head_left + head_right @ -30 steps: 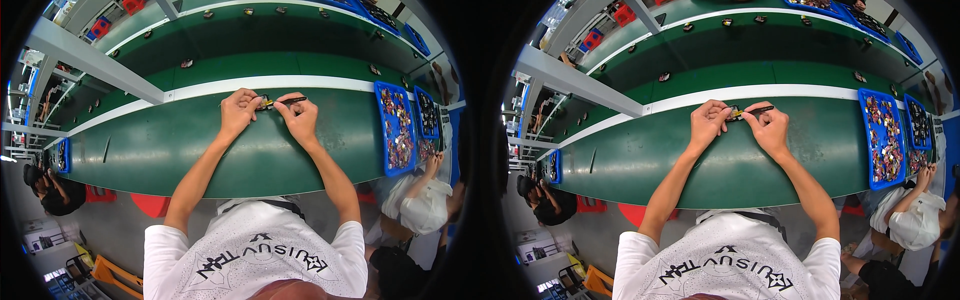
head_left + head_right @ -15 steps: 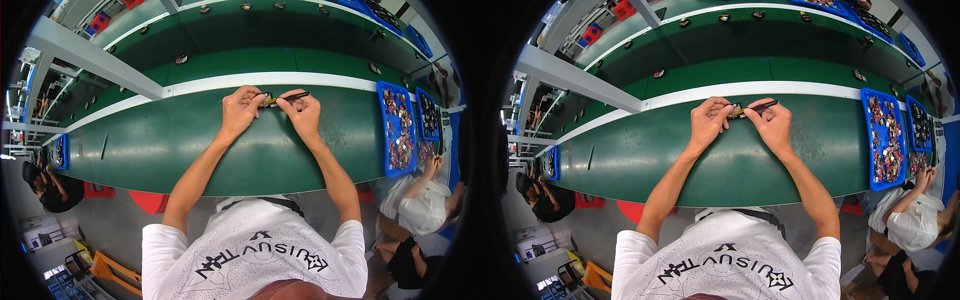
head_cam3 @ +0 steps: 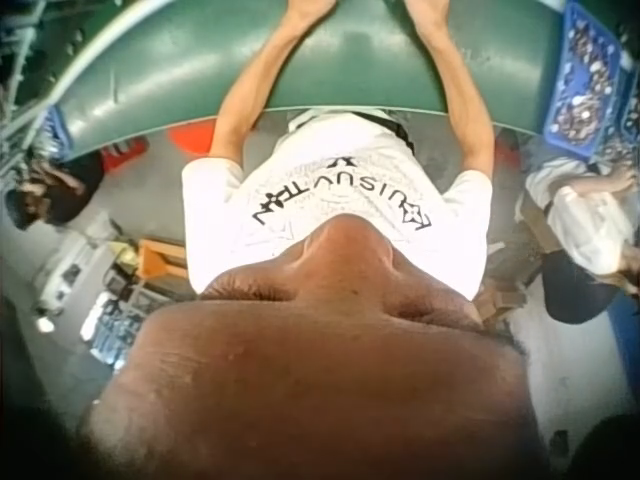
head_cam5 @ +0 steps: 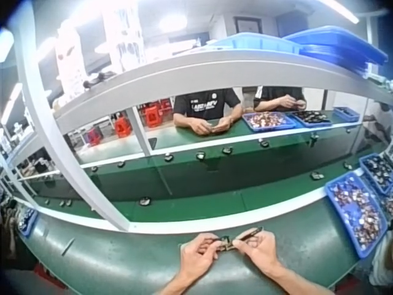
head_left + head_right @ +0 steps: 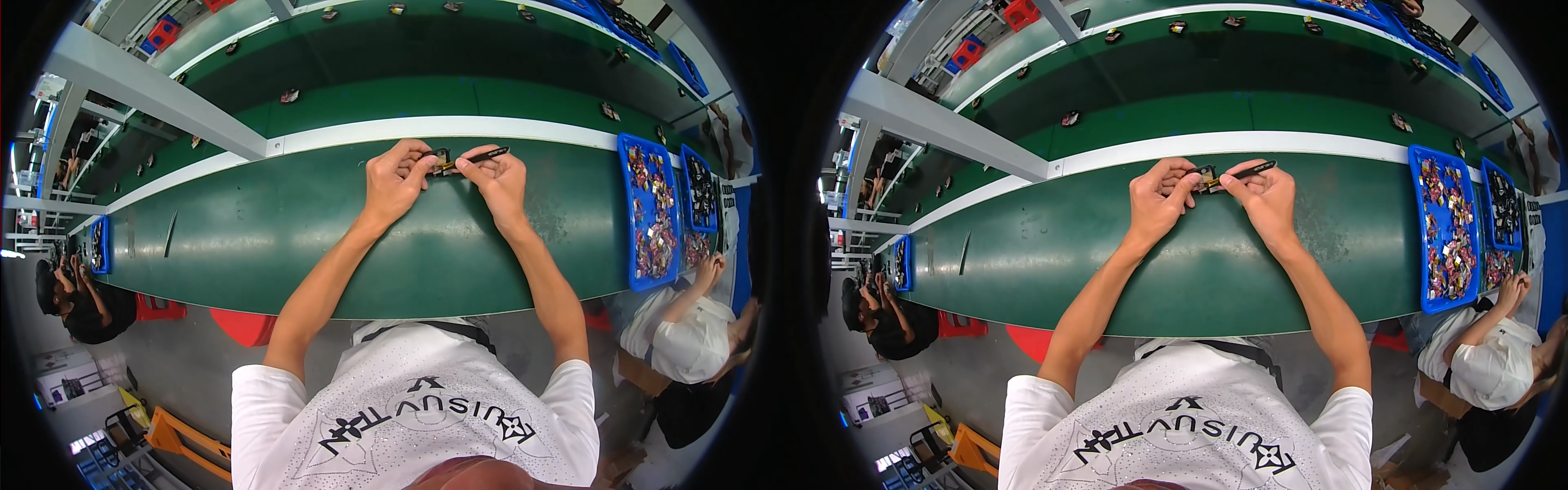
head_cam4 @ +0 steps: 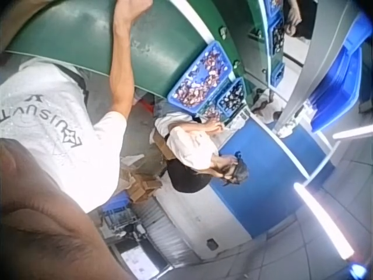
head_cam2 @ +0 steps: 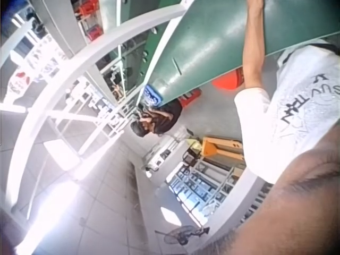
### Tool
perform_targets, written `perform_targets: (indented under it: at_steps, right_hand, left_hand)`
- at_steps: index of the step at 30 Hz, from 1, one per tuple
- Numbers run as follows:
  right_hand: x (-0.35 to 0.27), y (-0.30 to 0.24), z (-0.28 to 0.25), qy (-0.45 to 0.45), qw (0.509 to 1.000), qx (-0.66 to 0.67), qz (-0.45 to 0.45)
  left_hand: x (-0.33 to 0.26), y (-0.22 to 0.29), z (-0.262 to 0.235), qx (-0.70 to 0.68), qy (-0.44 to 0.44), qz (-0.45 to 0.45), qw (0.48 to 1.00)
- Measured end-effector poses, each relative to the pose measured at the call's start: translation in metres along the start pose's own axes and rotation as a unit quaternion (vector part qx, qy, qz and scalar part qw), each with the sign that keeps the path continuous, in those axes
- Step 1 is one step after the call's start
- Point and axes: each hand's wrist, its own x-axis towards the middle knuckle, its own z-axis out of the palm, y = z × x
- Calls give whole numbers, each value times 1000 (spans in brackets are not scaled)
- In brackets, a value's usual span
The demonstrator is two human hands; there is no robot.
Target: Assembling small electronic components using tweezers on a factory assembly line.
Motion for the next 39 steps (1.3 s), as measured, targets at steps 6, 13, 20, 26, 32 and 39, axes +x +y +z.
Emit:
perform_targets:
  at_steps: [6, 13, 20, 26, 32, 39]
  right_hand:
    - [0, 5, 2, 3, 999, 9, -47]
    - [-5, 3, 3, -5, 989, -90, -121]
    - [-9, 4, 6, 10, 977, -137, -164]
    - [-11, 4, 7, 16, 968, -161, -190]
    - [-11, 2, 9, 24, 952, -201, -228]
    - [-11, 3, 8, 23, 943, -219, -251]
  left_hand:
    - [4, -1, -4, -63, -22, -74, 995]
    - [11, -8, -14, -135, -79, -128, 979]
    - [9, -10, -13, -146, -99, -117, 977]
    - [8, -9, -12, -158, -95, -124, 975]
    - [7, -9, -12, -165, -79, -123, 975]
    - [6, -9, -11, -175, -71, -121, 975]
